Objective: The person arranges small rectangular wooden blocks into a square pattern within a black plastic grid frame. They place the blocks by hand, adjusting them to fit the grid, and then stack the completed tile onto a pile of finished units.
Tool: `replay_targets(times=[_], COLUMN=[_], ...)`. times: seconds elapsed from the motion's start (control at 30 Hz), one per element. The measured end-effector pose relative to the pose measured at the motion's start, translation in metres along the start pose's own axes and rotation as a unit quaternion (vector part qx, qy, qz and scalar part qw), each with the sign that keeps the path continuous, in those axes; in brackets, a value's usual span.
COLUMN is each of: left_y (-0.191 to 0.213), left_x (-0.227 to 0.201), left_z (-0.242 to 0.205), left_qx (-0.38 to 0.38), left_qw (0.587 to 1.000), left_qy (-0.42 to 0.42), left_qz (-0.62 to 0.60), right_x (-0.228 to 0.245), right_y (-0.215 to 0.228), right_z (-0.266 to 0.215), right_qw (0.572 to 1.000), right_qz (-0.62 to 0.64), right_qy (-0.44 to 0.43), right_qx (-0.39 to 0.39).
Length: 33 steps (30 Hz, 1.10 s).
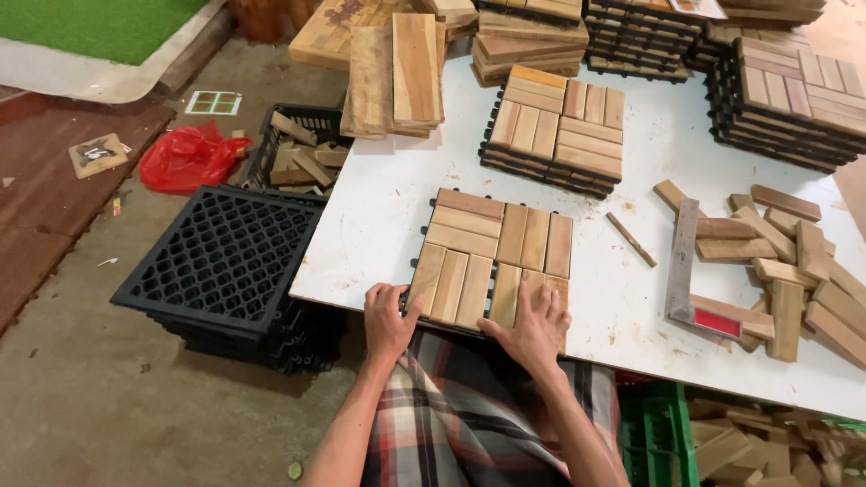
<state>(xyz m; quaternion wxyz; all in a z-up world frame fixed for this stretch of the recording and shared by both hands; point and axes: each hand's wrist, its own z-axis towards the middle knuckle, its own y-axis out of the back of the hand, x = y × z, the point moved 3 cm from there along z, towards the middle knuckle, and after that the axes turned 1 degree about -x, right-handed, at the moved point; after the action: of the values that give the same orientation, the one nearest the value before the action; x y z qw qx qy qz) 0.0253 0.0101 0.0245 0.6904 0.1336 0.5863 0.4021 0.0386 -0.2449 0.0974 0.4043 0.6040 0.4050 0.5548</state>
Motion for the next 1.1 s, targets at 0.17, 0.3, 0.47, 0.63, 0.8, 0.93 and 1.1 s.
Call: replay_targets(times=[0.17,0.3,0.47,0.63,0.8,0.93,1.1], left_y=[-0.011,-0.012,-0.013,-0.014,-0.014,-0.017,-0.011], left_x=[0.011,0.012,0.017,0.017,0.017,0.02,0.004], left_z=[-0.002,-0.005,-0.006,-0.003,-0.006,-0.004,-0.01], left_qx=[-0.019,-0.03,-0.042,-0.043,-0.031,-0.033,-0.049], left_qw=[1.0,0.999,0.998,0.998,0.999,0.998,0.998], left_qy=[-0.018,-0.024,-0.045,-0.044,-0.032,-0.042,-0.042], left_qz=[0.015,0.022,0.019,0.019,0.009,0.019,0.018], right_x=[-0.018,-0.015,-0.012,0.0,-0.012,-0.016,-0.03], right_y=[-0.018,-0.042,-0.063,-0.034,-0.041,-0.037,-0.014], right_z=[0.013,0.022,0.02,0.005,0.003,0.007,-0.004], right_qw=[0.999,0.997,0.996,0.986,0.984,0.988,0.992], right_qz=[-0.03,-0.073,-0.032,-0.081,-0.087,-0.051,0.02], right_qy=[0.005,0.025,0.061,0.116,0.125,0.14,0.12], right_qx=[0.021,0.012,-0.056,-0.087,-0.088,-0.032,-0.039])
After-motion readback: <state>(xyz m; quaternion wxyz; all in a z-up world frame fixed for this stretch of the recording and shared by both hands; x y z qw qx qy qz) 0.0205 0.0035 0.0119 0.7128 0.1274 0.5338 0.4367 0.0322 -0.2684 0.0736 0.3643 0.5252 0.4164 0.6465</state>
